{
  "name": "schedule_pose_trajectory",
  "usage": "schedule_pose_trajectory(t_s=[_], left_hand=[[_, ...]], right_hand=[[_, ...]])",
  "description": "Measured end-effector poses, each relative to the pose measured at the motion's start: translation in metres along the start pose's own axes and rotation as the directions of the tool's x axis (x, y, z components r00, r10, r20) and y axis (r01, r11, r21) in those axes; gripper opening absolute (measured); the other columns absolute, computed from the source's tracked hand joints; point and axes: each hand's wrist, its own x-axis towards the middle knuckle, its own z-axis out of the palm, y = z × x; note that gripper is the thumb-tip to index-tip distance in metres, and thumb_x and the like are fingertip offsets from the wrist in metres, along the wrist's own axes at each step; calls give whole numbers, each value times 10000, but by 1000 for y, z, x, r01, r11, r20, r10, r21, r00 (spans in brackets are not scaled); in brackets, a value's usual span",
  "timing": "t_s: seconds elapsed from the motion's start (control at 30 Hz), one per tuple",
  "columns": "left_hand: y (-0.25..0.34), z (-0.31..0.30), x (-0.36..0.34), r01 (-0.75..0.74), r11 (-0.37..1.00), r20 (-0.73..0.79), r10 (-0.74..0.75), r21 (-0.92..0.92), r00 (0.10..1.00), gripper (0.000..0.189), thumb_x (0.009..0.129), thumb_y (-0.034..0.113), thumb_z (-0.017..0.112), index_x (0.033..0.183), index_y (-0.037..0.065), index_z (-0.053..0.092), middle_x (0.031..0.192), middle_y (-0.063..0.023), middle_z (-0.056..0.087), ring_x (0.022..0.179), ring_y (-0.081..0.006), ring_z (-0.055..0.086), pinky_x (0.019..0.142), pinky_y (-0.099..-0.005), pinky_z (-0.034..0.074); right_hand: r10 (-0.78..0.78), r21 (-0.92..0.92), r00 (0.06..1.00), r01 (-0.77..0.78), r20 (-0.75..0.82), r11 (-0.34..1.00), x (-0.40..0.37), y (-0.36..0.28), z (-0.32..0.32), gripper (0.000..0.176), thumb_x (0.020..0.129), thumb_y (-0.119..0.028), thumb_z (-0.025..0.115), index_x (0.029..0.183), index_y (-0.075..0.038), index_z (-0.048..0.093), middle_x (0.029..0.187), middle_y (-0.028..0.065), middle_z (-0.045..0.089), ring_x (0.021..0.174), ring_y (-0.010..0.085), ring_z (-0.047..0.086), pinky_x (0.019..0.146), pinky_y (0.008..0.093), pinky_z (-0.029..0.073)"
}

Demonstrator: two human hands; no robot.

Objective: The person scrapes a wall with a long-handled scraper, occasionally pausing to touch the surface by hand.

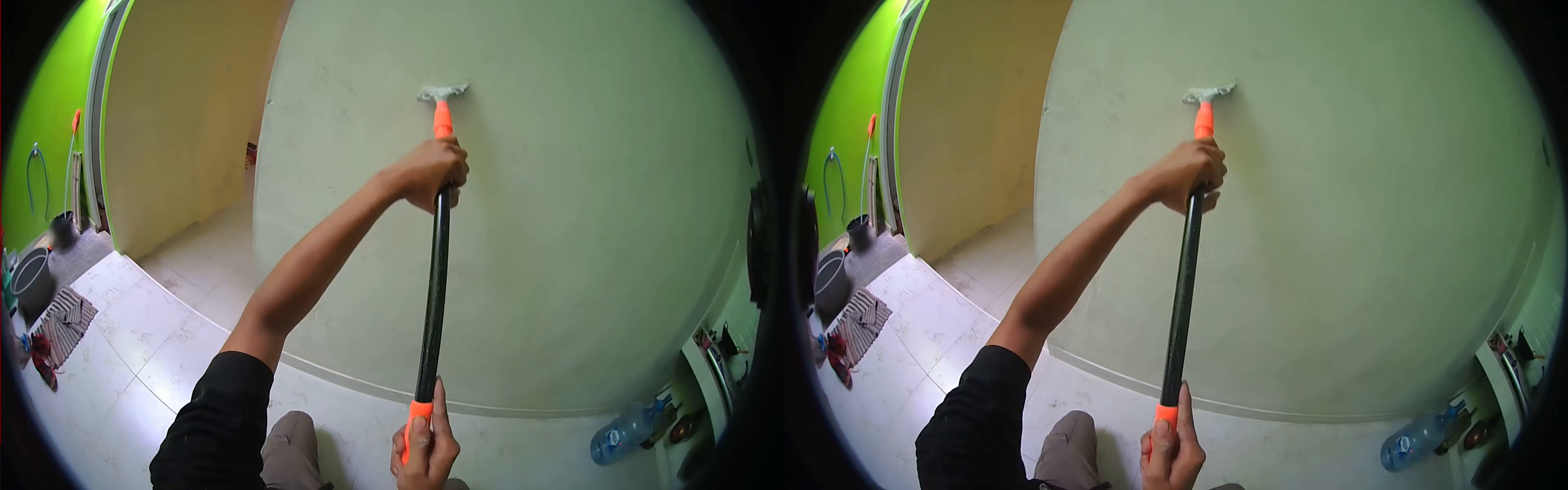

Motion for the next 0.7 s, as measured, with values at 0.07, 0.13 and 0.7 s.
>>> schedule_pose_trajectory(t_s=[0.07, 0.13, 0.7], left_hand=[[3, -5, 4, -9, 999, 23, 8, 34, 1000, 246, 598, 101, 685, 516, 82, 454, 574, -44, 503, 658, -256, 541, 763, -387, 474], [6, -5, 3, -27, 999, 23, 26, 43, 999, 241, 597, 100, 685, 523, 82, 457, 575, -47, 504, 660, -262, 548, 755, -391, 475], [-22, -13, 18, -34, 988, 3, 34, 148, 999, 235, 611, 124, 685, 544, 83, 464, 591, -71, 520, 659, -300, 558, 713, -429, 487]], right_hand=[[8, -7, 1000, -7, 11, 1000, -1, -7, -2, 542, 1116, -176, 498, 1621, -38, 354, 713, -62, 430, 546, 25, 355, 470, 193, 320], [26, -2, 1000, -26, 8, 1000, -3, -9, -1, 537, 1117, -175, 498, 1618, -41, 360, 710, -62, 433, 545, 25, 359, 468, 194, 322], [14, -165, 998, -4, 59, 986, 37, -23, -11, 533, 1104, -160, 473, 1598, 8, 366, 680, -13, 493, 534, 43, 437, 458, 218, 370]])
